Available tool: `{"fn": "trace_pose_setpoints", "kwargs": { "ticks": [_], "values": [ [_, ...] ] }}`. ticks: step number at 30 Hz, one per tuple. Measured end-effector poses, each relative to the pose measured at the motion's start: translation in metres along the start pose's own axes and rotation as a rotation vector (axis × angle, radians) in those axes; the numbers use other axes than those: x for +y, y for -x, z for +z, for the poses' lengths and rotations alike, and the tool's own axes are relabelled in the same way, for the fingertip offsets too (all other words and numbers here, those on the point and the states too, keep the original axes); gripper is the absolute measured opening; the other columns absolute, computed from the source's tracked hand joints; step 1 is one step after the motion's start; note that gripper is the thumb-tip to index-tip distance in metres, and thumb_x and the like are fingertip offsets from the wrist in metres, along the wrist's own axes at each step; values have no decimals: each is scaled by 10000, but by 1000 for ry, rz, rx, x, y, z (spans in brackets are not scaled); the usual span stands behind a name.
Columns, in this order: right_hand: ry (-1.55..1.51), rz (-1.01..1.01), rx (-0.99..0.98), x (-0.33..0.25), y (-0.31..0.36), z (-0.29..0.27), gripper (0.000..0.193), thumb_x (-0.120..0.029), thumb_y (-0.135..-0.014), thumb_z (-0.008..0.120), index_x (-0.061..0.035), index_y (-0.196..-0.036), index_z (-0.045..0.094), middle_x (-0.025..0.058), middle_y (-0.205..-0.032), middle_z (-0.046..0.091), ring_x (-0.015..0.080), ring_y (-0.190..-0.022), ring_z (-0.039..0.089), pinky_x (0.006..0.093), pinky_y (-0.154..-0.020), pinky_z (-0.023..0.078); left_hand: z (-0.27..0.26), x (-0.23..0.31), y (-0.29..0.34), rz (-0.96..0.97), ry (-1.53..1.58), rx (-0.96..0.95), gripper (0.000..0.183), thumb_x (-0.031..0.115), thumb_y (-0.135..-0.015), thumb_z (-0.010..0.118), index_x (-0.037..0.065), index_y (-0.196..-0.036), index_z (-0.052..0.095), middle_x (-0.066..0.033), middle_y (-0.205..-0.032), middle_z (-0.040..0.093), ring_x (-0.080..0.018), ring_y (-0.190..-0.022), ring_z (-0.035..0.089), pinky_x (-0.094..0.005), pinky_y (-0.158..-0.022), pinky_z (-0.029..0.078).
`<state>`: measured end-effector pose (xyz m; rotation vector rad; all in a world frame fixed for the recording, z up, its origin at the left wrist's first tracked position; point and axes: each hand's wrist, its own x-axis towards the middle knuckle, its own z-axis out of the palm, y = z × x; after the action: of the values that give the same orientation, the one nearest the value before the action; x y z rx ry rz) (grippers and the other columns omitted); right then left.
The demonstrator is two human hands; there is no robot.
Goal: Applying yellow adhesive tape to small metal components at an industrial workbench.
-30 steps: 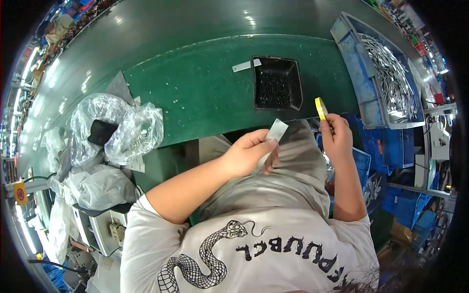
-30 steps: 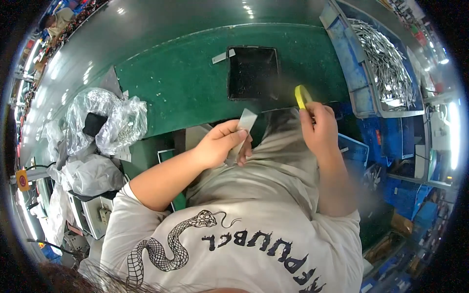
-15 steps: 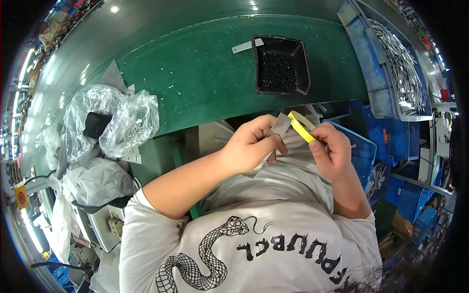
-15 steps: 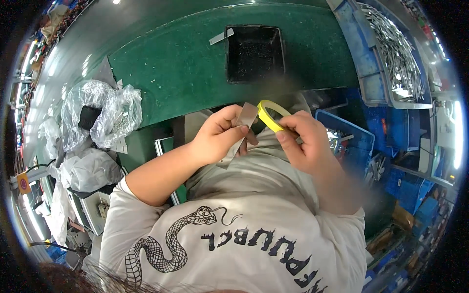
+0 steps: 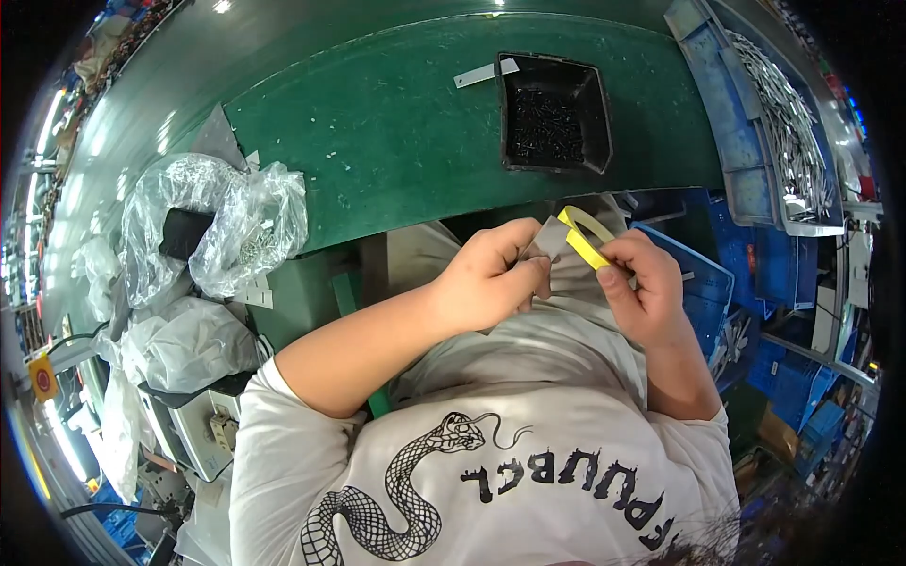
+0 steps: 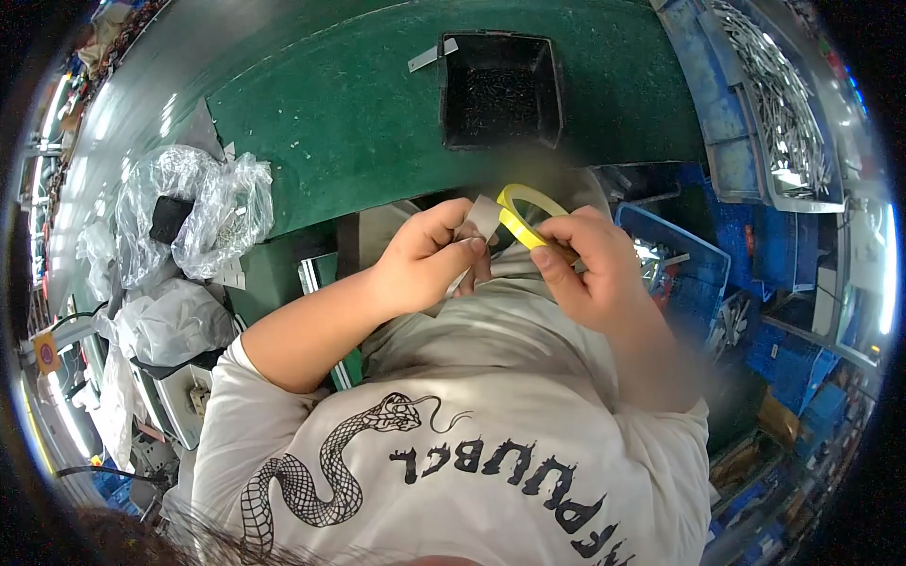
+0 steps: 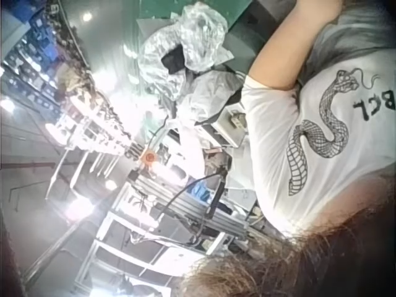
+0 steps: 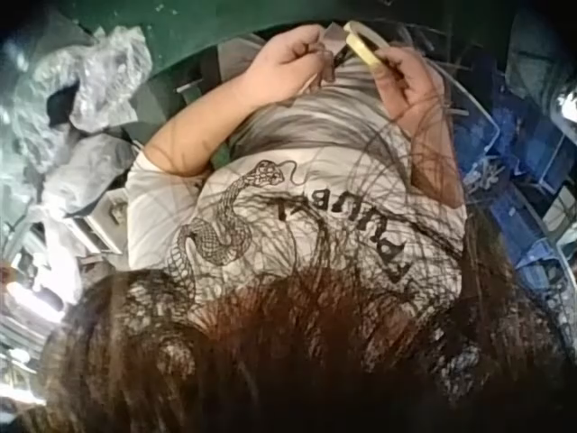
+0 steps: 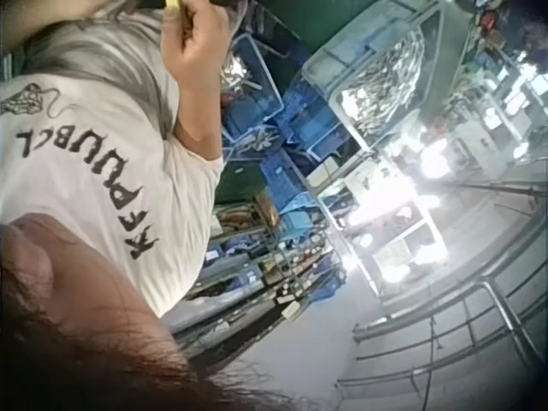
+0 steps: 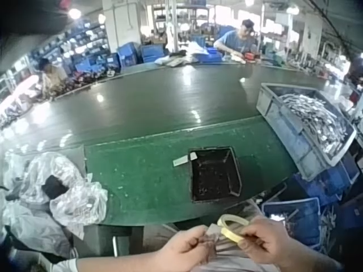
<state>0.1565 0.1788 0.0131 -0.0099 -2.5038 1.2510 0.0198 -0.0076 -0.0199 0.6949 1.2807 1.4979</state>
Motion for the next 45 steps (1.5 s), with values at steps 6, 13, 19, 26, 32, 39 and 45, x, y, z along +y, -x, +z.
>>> {"fn": "trace_pose_setpoints", "kwargs": {
  "ticks": [6,13,19,26,32,39,45],
  "values": [
    [21,-16,-8,1,-1,0,155,-128,-911,647,22,-931,609,79,-748,544,145,-597,455,252,-543,360,2,4,0,-31,-50,10,135,121,-1005,513,-5,-957,525,-73,-757,624,-118,-580,595,-253,-509,484],
    [19,-55,-17,1,-1,3,154,-124,-901,659,17,-944,613,80,-746,546,155,-603,475,262,-545,373,5,4,0,-34,-37,27,221,202,-1035,494,5,-1021,595,-27,-713,610,-87,-611,585,-241,-551,478],
    [50,-57,-38,-3,-3,3,154,-131,-892,668,7,-940,617,82,-719,544,170,-594,478,272,-544,377,9,6,0,-27,11,105,237,217,-1007,568,1,-982,661,11,-613,562,-41,-546,511,-227,-502,424],
    [146,-118,-16,-7,-5,4,150,-110,-840,703,-12,-922,625,79,-710,575,223,-584,480,323,-558,384,8,3,0,-37,-51,157,246,232,-1003,579,10,-940,666,25,-604,540,-32,-539,485,-231,-483,398],
    [274,-289,57,-4,-5,8,202,-76,-787,729,-44,-962,634,73,-758,610,253,-591,504,363,-606,406,7,3,-2,-144,30,148,304,251,-1003,576,24,-803,603,13,-606,549,-48,-509,505,-234,-468,405],
    [451,-381,-74,-5,-5,-2,418,-50,-689,742,-86,-1100,673,17,-741,544,214,-600,509,352,-615,402,3,2,-1,-171,323,-34,351,266,-1019,519,43,-749,542,-23,-618,530,-109,-468,516,-262,-446,428],
    [469,-406,-69,-3,-4,-6,457,-69,-669,744,-108,-1122,694,7,-753,518,189,-617,506,345,-620,397,1,1,-1,-128,509,-74,463,399,-1000,478,60,-687,518,-74,-440,461,-157,-359,414,-270,-425,337]
  ]
}}
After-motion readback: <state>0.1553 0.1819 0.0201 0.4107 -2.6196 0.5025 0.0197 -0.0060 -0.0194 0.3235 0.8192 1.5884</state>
